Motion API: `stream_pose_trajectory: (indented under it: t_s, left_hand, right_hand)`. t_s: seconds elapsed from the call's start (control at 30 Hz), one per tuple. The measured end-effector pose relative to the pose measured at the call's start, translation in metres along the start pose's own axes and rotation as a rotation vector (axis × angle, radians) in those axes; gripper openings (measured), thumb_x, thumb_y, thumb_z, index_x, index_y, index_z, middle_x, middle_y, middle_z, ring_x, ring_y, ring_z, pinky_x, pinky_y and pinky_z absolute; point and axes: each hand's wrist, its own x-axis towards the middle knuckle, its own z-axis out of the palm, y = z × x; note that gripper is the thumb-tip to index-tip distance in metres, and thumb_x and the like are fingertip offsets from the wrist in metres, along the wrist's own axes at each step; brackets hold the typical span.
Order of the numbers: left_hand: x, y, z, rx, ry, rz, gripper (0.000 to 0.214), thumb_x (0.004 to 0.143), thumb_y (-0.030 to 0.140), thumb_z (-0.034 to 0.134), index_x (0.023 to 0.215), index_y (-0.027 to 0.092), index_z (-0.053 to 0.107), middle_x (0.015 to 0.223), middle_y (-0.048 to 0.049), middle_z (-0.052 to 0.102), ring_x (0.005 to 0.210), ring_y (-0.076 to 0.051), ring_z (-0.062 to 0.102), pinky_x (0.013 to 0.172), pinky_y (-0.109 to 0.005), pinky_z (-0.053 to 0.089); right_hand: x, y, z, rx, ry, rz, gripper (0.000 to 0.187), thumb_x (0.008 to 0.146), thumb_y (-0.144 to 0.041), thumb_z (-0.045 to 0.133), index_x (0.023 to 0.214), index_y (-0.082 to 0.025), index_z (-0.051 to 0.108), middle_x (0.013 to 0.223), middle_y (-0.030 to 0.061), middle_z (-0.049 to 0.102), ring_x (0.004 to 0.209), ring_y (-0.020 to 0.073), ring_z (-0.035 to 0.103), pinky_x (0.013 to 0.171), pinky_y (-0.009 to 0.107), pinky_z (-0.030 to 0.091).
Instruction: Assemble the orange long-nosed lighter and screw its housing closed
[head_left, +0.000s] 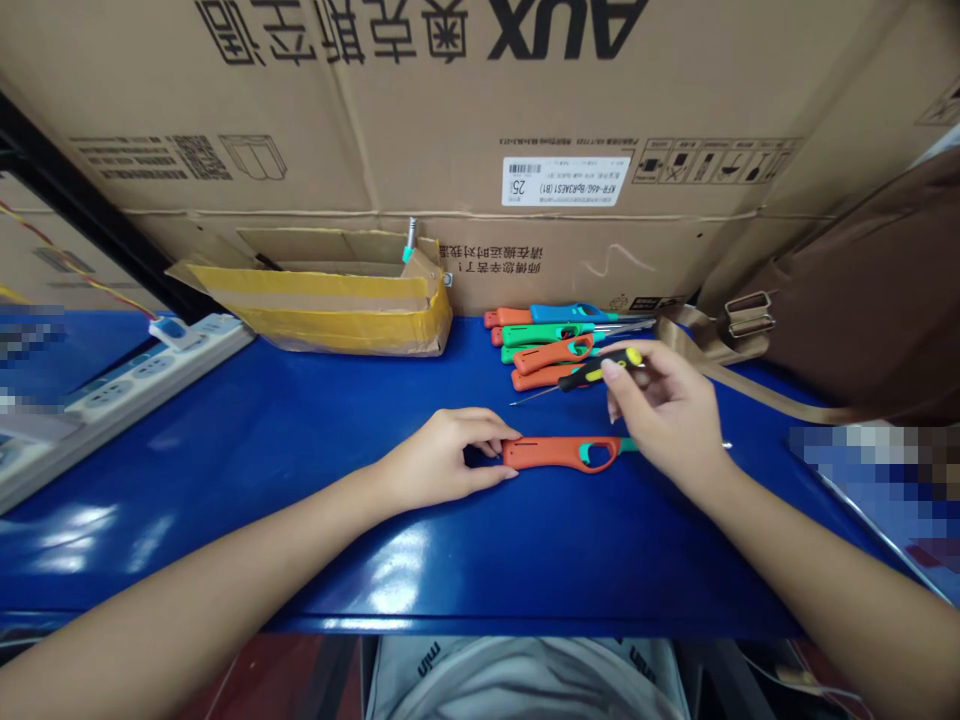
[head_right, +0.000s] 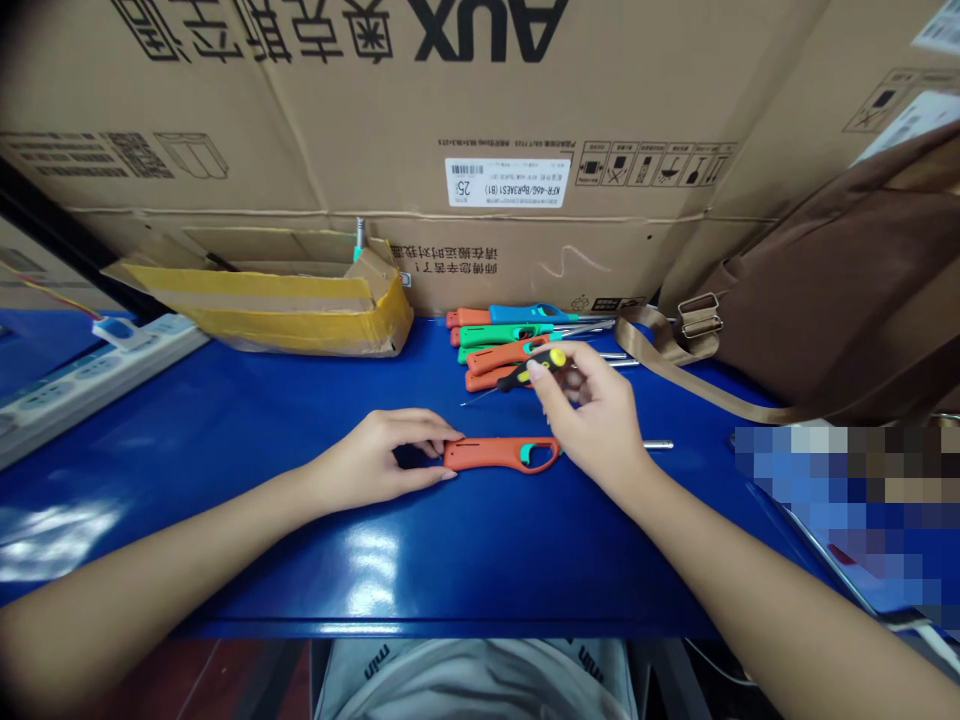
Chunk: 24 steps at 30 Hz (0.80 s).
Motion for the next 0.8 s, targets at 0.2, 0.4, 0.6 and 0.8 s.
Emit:
stream_pose_trajectory:
  t_s: [0.2, 0.4, 0.6, 0.8]
  left_hand:
    - [0.000, 0.002, 0.010, -0.186, 0.021, -0.104, 0.033, 0.084, 0.025, 0.077, 0.115, 0.014, 0.075, 0.106, -0.0089, 0.073, 0.088, -0.015, 0.072, 0.080, -0.026, 0.062]
    - [0.001, 0.001, 0.009, -0.242, 0.159, -0.222, 0.027, 0.086, 0.029, 0.076, 0.107, 0.011, 0.076, 0.099, -0.0094, 0.074, 0.083, -0.015, 0.072, 0.075, -0.025, 0.062]
    - [0.003, 0.010, 0.008, -0.297, 0.163, -0.172, 0.023, 0.088, 0.027, 0.076, 0.106, 0.014, 0.077, 0.099, -0.0076, 0.075, 0.081, -0.014, 0.070, 0.071, -0.023, 0.058]
    - [0.003, 0.017, 0.005, -0.149, 0.163, -0.071, 0.013, 0.094, 0.024, 0.070, 0.095, 0.015, 0.079, 0.090, -0.0061, 0.076, 0.077, -0.014, 0.067, 0.070, -0.024, 0.052]
  right_hand:
    - [0.010, -0.008, -0.009, 0.115, 0.066, 0.056, 0.031, 0.093, -0.058, 0.062, 0.090, -0.028, 0.054, 0.059, -0.0051, 0.052, 0.041, 0.0137, 0.052, 0.039, 0.029, 0.044]
    - [0.011, 0.001, -0.010, 0.205, 0.036, 0.156, 0.031, 0.095, -0.058, 0.058, 0.087, -0.029, 0.052, 0.062, -0.0033, 0.054, 0.038, 0.0144, 0.052, 0.036, 0.030, 0.043]
    - [0.006, 0.002, -0.005, 0.249, -0.052, 0.163, 0.029, 0.100, -0.055, 0.051, 0.092, -0.027, 0.052, 0.069, -0.0035, 0.060, 0.038, 0.0119, 0.052, 0.036, 0.029, 0.045]
    - [0.004, 0.001, -0.005, 0.287, -0.086, 0.179, 0.029, 0.100, -0.054, 0.052, 0.091, -0.027, 0.052, 0.071, -0.0036, 0.060, 0.040, 0.0113, 0.053, 0.038, 0.027, 0.046]
